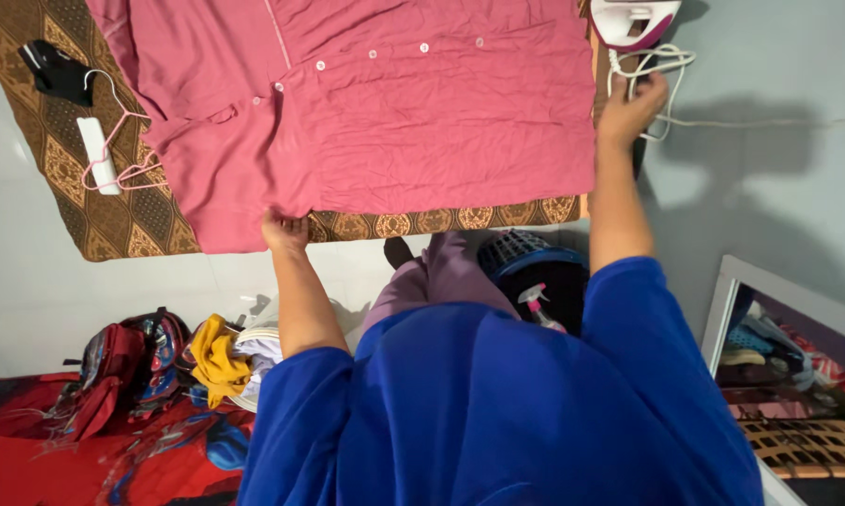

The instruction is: The person irons a pink garment on a patterned surface by sliding an iron across different sections of the fabric and flattening it by hand.

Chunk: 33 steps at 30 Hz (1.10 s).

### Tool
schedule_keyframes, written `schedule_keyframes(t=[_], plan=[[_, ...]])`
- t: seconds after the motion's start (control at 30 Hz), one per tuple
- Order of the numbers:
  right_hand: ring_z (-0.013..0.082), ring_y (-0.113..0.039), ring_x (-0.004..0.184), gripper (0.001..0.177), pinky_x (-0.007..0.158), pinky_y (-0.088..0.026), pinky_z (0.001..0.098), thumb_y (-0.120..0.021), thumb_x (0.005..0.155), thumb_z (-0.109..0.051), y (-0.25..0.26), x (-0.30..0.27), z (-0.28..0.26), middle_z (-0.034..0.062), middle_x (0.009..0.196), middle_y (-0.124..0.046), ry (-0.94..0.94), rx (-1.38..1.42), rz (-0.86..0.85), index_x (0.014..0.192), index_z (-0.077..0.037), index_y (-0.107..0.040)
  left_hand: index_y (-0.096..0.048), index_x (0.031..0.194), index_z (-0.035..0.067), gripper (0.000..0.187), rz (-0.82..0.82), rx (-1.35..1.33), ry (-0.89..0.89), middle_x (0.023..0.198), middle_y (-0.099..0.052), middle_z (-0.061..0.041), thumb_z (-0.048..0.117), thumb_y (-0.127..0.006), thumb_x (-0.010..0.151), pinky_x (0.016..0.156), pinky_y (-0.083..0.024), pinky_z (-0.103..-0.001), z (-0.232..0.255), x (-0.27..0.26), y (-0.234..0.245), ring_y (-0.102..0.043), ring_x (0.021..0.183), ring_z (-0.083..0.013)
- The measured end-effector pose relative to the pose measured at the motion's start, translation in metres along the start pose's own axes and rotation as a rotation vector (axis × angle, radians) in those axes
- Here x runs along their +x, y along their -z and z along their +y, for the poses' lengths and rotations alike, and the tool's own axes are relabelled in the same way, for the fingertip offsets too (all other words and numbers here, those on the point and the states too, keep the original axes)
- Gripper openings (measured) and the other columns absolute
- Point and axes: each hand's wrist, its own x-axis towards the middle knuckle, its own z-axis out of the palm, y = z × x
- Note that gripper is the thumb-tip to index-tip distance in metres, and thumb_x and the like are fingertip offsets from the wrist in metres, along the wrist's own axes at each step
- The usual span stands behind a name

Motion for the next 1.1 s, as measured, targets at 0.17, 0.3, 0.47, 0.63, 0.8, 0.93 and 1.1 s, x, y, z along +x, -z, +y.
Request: schedule_keyframes(t=[0.17,0.3,0.47,0.63,0.8,0.93,1.1], plan=[[0.0197,-0.063,0.093,0.051,0.087,-0.054,0.0351,-0.081,0.092,-0.012,-0.029,0.061,-0.029,0.011,0.105,-0.067,-0.213,0.331,-0.141,0.13,-0.002,-0.049,-0.058,0.134,0.008,0.051,0.015,-0.028,0.03,0.134,-0.064,-0.01,0.048,-0.052,0.103,0.108,-0.046,-0.045,0.007,-0.001,-0.005,-0.059,0.124,-0.0251],[0.0208,-0.068,0.102,0.046,0.09,-0.056,0.0333,-0.078,0.096,-0.007,-0.03,0.08,-0.046,0.0103,0.115,-0.07,-0.003,0.445,-0.256,0.133,-0.001,-0.051,-0.058,0.133,0.005,0.046,-0.09,-0.317,0.041,0.133,-0.064,-0.014,0.039,-0.043,0.106,0.104,-0.052,-0.05,0.014,0.008,0.01,-0.062,0.121,-0.0301],[0.0339,-0.07,0.093,0.035,0.08,-0.056,0.0443,-0.08,0.1,-0.031,0.007,0.074,-0.117,0.0153,0.105,-0.073,0.57,0.123,-0.331,0.123,-0.007,-0.069,-0.057,0.13,0.007,0.041,-0.176,-0.413,-0.031,0.13,-0.064,-0.014,0.036,-0.042,0.106,0.103,-0.052,-0.051,0.017,0.023,0.029,-0.063,0.114,-0.0306],[0.0336,-0.072,0.069,0.058,0.061,-0.054,0.048,-0.074,0.09,-0.068,0.006,-0.035,-0.181,0.0114,0.081,-0.075,0.539,-0.32,-0.714,0.106,-0.012,-0.077,-0.058,0.13,0.004,0.038,-0.197,-0.487,-0.103,0.13,-0.066,-0.013,0.032,-0.052,0.105,0.103,-0.052,-0.05,0.016,0.03,0.042,-0.064,0.117,-0.0302],[0.0281,-0.071,0.059,0.06,0.053,-0.057,0.0431,-0.063,0.096,-0.059,-0.003,-0.164,-0.187,0.0159,0.083,-0.075,0.731,-0.501,-1.06,0.104,-0.001,-0.077,-0.06,0.128,0.001,0.035,-0.175,-0.595,-0.215,0.123,-0.068,-0.016,0.02,-0.063,0.099,0.093,-0.059,-0.049,0.042,0.03,0.063,-0.066,0.111,-0.0313],[0.0275,-0.07,0.06,0.062,0.057,-0.058,0.0419,-0.067,0.091,-0.059,0.007,-0.208,-0.169,0.0162,0.075,-0.074,0.92,-0.513,-0.964,0.1,0.002,-0.076,-0.061,0.126,0.003,0.032,-0.224,-0.559,-0.321,0.115,-0.071,-0.014,0.014,-0.068,0.098,0.066,-0.054,-0.039,0.067,0.033,0.088,-0.069,0.092,-0.0276],[0.0265,-0.07,0.06,0.061,0.056,-0.057,0.0418,-0.065,0.096,-0.062,-0.001,-0.186,-0.158,0.0139,0.077,-0.073,0.891,-0.473,-0.98,0.095,-0.002,-0.077,-0.061,0.127,0.001,0.031,0.034,-0.43,-0.443,0.106,-0.073,-0.015,0.01,-0.069,0.098,0.055,-0.051,-0.034,0.092,0.039,0.106,-0.068,0.075,-0.0228]])
